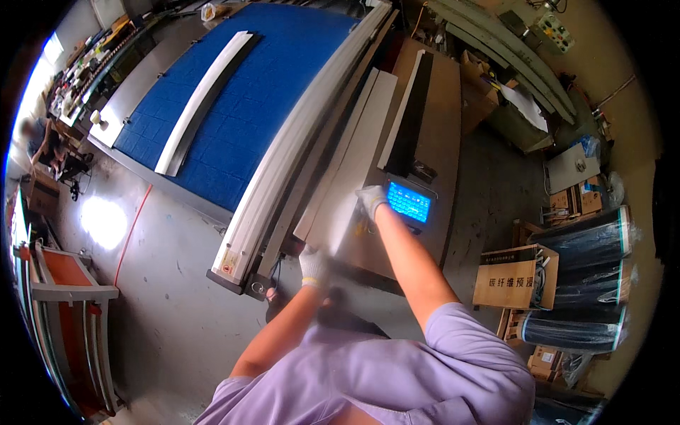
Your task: The person picks up long white plastic sheets from a table, carries them to a machine, and feeds them through a processing unit. They operate the machine's touchscreen and buttons, then remove the processed sheets and place them into a cardboard box. This cycle repeats for multiple sheets.
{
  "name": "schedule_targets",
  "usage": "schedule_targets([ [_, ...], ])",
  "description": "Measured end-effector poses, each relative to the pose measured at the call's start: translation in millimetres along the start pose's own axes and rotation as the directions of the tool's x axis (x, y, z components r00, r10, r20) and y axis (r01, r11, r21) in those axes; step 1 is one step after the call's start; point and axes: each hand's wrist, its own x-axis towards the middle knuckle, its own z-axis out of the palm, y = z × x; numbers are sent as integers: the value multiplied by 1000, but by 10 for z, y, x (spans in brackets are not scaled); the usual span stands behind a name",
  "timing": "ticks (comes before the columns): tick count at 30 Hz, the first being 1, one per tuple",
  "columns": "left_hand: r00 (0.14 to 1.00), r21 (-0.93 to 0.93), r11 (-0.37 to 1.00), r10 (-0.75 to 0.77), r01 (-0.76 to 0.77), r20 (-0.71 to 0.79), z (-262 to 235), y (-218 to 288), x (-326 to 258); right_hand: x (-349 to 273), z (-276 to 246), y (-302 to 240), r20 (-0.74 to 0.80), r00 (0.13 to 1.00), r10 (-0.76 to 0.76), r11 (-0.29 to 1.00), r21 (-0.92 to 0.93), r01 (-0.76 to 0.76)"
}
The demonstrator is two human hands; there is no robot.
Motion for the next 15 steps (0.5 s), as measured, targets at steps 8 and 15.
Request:
schedule_targets([
  [8,939,276,897,-329,345,-106,-83,-310,223,382,310,230,-247,918,-310,817,-563,124],
  [15,937,37,999,42,-31,-348,-481,-973,1035,844,747,102,-5,998,-62,940,-335,57],
])
